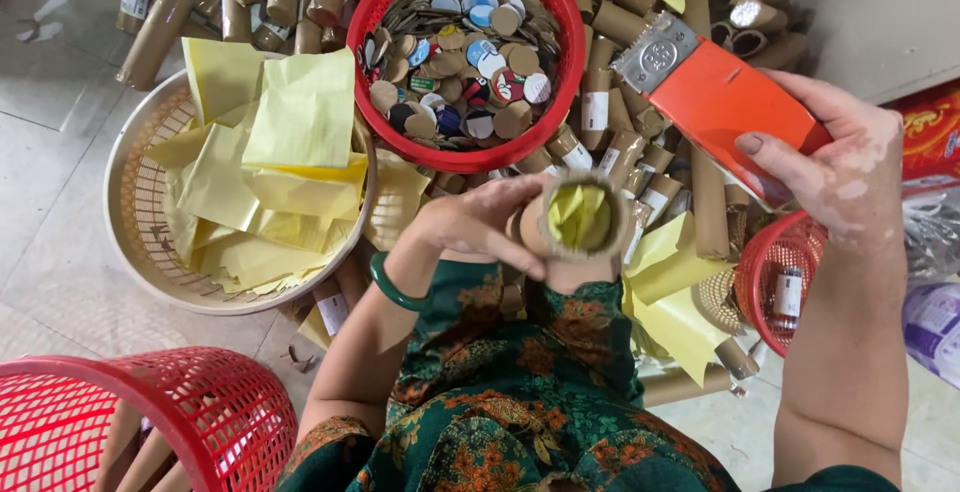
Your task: Sealing the ends of cardboard tubes using cardboard discs and a tape dispenser.
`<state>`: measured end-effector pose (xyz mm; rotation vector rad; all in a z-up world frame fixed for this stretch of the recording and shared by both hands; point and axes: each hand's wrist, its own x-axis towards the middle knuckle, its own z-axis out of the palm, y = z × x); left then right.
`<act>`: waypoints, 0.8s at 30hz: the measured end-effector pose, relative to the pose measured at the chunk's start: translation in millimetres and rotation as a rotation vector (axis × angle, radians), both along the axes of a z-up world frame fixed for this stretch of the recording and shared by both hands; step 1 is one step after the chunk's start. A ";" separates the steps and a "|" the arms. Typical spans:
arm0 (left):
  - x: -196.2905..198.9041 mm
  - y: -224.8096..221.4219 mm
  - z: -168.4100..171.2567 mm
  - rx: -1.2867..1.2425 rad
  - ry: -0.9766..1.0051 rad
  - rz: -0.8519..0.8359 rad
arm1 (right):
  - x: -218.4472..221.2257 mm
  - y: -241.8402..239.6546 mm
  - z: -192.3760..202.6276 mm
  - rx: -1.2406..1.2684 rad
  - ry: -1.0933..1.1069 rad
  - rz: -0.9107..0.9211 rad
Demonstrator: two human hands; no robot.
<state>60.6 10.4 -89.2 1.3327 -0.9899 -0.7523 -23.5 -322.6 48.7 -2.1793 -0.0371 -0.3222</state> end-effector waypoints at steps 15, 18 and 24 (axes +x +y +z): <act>273.0 9.2 -309.9 0.816 -0.661 0.900 | 0.9 1.4 -61.9 0.181 0.219 -0.018; 282.4 5.5 -353.4 1.019 -0.802 0.939 | 5.3 -0.9 -78.6 0.214 0.272 -0.058; 266.3 6.6 -296.4 1.151 -0.808 0.837 | 15.1 -5.4 -84.8 0.129 0.269 -0.115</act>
